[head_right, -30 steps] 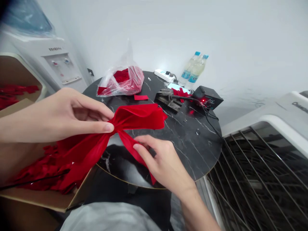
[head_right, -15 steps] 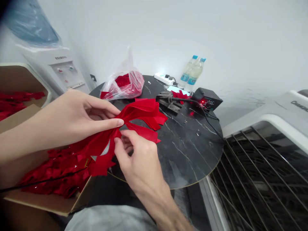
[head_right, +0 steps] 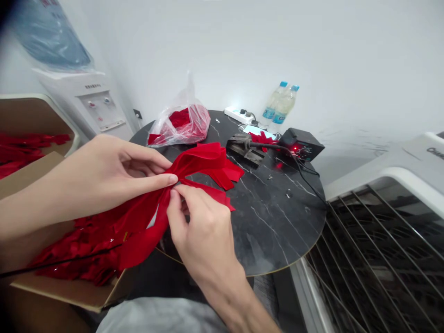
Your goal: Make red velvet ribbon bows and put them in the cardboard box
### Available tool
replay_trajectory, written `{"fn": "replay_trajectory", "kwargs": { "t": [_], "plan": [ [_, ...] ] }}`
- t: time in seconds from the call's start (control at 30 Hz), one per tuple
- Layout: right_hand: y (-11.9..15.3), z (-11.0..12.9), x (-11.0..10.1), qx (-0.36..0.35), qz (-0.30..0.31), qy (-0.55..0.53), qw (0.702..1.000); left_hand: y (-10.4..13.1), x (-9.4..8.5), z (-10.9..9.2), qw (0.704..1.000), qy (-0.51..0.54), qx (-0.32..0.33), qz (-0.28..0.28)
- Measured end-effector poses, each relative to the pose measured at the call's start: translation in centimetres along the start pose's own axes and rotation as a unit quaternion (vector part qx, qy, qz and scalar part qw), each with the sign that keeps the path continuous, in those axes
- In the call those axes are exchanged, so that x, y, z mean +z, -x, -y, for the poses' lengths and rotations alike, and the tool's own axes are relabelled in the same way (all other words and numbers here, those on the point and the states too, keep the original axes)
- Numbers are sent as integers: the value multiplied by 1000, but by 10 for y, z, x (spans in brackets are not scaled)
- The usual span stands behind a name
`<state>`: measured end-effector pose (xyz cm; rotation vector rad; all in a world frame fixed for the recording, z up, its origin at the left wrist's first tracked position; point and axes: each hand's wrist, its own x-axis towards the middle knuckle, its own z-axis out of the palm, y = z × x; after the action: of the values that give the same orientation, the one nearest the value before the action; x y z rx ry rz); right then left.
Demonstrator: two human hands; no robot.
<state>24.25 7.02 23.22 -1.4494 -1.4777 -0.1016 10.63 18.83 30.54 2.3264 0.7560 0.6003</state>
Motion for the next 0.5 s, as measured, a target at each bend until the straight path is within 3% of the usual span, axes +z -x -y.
{"fn": "replay_trajectory", "kwargs": {
  "t": [0.2,0.3,0.4,0.5],
  "plan": [
    [-3,-3,-2,-49,-17,96,994,3,2,-2,1000,1,-9,-13],
    [3,-1,4,-33,-61,75,995,4,2,2,999,22,6,-24],
    [17,5,16,95,-110,-44,988,5,3,5,998,52,1,-28],
    [31,10,28,248,-128,-180,943,4,3,4,998,58,-21,-13]
  ]
}}
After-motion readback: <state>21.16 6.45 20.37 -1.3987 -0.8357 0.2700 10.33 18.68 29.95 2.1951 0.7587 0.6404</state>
